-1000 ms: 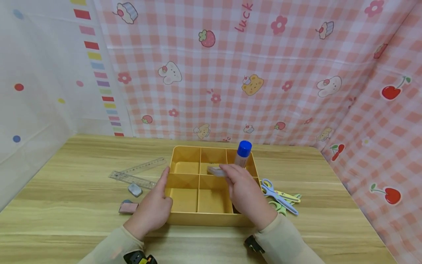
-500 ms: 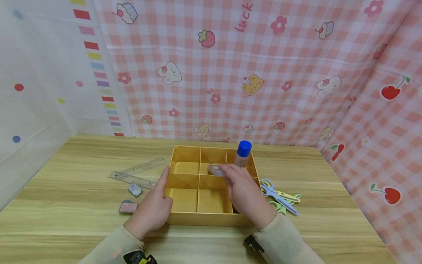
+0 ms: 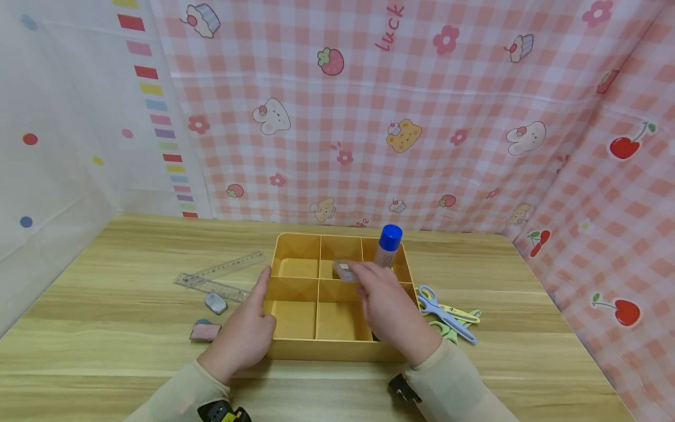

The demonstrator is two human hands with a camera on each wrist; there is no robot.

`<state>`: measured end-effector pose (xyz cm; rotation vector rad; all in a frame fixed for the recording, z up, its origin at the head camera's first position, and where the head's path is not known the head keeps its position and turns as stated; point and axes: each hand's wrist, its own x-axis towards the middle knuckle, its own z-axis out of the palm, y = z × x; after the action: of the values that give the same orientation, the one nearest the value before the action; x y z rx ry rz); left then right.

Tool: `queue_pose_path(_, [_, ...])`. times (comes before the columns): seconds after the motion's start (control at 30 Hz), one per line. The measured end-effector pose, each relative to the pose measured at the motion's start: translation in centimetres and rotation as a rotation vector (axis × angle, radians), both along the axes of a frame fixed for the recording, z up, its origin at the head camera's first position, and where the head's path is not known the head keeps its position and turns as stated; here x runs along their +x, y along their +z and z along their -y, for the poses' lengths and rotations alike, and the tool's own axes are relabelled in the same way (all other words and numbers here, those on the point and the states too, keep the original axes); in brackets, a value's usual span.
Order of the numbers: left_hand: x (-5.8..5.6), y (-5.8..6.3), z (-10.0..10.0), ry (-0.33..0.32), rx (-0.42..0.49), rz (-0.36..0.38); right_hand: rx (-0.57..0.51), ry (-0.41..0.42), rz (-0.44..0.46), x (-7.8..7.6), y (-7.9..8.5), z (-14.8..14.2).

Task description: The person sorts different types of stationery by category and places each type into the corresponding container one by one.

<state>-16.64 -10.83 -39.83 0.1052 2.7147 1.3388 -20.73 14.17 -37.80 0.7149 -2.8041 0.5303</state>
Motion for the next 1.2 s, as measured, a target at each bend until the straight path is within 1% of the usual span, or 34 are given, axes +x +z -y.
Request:
queue_pose_path(0.27, [-0.12,-0.17,0.06,-0.003,0.002,-0.004,0.021,0.013,-0.005,0.03,0.13,0.0])
queue_pose_path(0.7, [-0.15,-0.16,0.19,-0.006,0.007,-0.005,0.05,0.004,0.038,0.14,0.3,0.11])
queue_pose_path(0.93, [-0.22,-0.27,0.22,-0.005,0.012,-0.003,0.043,0.001,0.048,0.18,0.26,0.04])
queue_pose_path(1.2, [-0.22,-0.23,0.17,-0.004,0.01,0.001,0.0,0.017,0.011,0.47,0.49,-0.24])
